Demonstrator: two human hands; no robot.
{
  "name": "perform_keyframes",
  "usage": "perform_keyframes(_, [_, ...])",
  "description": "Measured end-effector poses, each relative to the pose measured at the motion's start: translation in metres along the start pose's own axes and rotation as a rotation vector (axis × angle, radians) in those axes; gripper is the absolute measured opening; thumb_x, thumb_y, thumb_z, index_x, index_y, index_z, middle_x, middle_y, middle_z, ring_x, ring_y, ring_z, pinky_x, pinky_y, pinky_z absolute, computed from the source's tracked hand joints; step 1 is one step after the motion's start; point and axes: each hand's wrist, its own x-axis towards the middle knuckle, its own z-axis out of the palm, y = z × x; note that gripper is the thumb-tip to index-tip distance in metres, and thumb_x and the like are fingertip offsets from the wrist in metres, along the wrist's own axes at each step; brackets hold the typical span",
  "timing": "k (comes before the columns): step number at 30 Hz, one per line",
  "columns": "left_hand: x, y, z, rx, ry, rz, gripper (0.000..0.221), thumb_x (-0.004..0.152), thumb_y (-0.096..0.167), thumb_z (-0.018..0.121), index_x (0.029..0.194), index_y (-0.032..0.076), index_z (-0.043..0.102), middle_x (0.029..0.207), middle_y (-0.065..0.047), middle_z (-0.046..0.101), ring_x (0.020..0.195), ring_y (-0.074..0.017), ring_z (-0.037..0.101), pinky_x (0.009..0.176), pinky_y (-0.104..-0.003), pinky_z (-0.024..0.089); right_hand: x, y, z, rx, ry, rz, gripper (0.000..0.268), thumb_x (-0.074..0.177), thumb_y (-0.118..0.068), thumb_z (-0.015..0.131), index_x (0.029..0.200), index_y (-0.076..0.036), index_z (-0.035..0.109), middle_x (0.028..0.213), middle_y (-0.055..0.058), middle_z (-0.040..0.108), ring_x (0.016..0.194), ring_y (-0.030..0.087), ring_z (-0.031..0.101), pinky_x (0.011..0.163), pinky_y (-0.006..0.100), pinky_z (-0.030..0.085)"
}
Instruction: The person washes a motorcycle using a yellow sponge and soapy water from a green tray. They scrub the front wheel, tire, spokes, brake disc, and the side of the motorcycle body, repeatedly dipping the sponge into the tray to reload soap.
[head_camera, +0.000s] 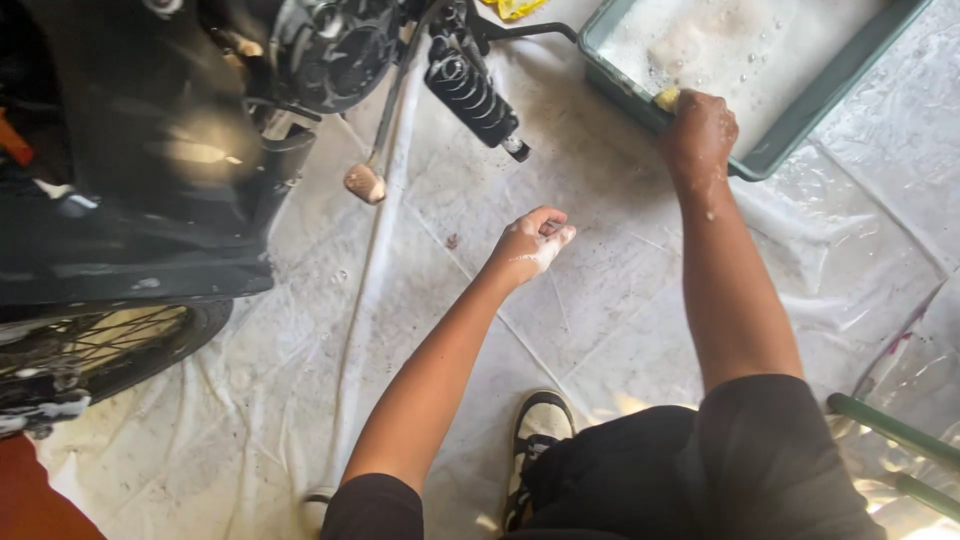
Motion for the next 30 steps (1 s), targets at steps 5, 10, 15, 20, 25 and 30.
perform_keyframes(5, [0.008,-0.032,-0.01,-0.011,0.033,0.03,0.037,0.092,0.046,0.068,0.123,0.025,0.07,0.106,-0.006,0.077,0.11,-0.0244,0.072,0.097,-0.039,0.057,-0.04,-0.023,-0.027,-0.107,-0.166,-0.064,0.036,0.074,-0.02,0.076,0.109,-0.015,0.079,0.084,0.018,0.075,0.081,0.044,0.076,0.067,0.054,0.061])
perform_keyframes(10, [-0.012,-0.052,-0.011,-0.083,0.056,0.039,0.037,0.092,0.047,0.069,0.12,0.023,0.071,0.106,-0.008,0.076,0.11,-0.026,0.071,0.097,-0.04,0.056,-0.099,-0.061,-0.073,-0.124,-0.347,-0.085,0.034,0.075,-0.015,0.074,0.107,-0.006,0.079,0.09,0.024,0.077,0.089,0.046,0.075,0.076,0.054,0.061])
perform_keyframes(15, [-0.022,-0.053,-0.008,-0.082,0.021,0.074,0.039,0.093,0.052,0.067,0.12,0.024,0.071,0.107,-0.008,0.076,0.112,-0.0261,0.071,0.098,-0.041,0.056,-0.141,-0.069,-0.069,-0.178,-0.481,-0.096,0.036,0.075,-0.014,0.074,0.109,-0.001,0.079,0.095,0.026,0.077,0.093,0.045,0.075,0.08,0.053,0.061])
perform_keyframes(20, [-0.041,-0.03,0.0,-0.121,0.002,0.058,0.044,0.092,0.058,0.062,0.116,0.023,0.071,0.109,-0.007,0.077,0.114,-0.0267,0.07,0.098,-0.042,0.056,-0.185,-0.079,-0.06,-0.099,-0.671,-0.169,0.037,0.077,-0.011,0.072,0.11,0.003,0.077,0.099,0.027,0.077,0.096,0.044,0.075,0.081,0.054,0.062])
perform_keyframes(25, [-0.03,-0.056,0.019,-0.07,0.293,-0.051,0.037,0.083,0.053,0.068,0.091,0.017,0.064,0.094,-0.012,0.075,0.102,-0.0329,0.073,0.09,-0.046,0.058,-0.216,-0.117,-0.073,-0.017,-0.793,-0.196,0.038,0.075,-0.015,0.074,0.109,0.002,0.076,0.098,0.027,0.075,0.096,0.045,0.074,0.079,0.055,0.062])
perform_keyframes(30, [-0.061,-0.04,0.005,-0.008,0.478,0.032,0.015,0.084,0.022,0.069,0.079,0.012,0.06,0.078,-0.018,0.072,0.089,-0.04,0.074,0.077,-0.049,0.059,-0.213,-0.134,-0.096,0.039,-0.978,-0.357,0.038,0.083,-0.015,0.066,0.114,0.004,0.073,0.106,0.03,0.074,0.105,0.048,0.071,0.088,0.056,0.061])
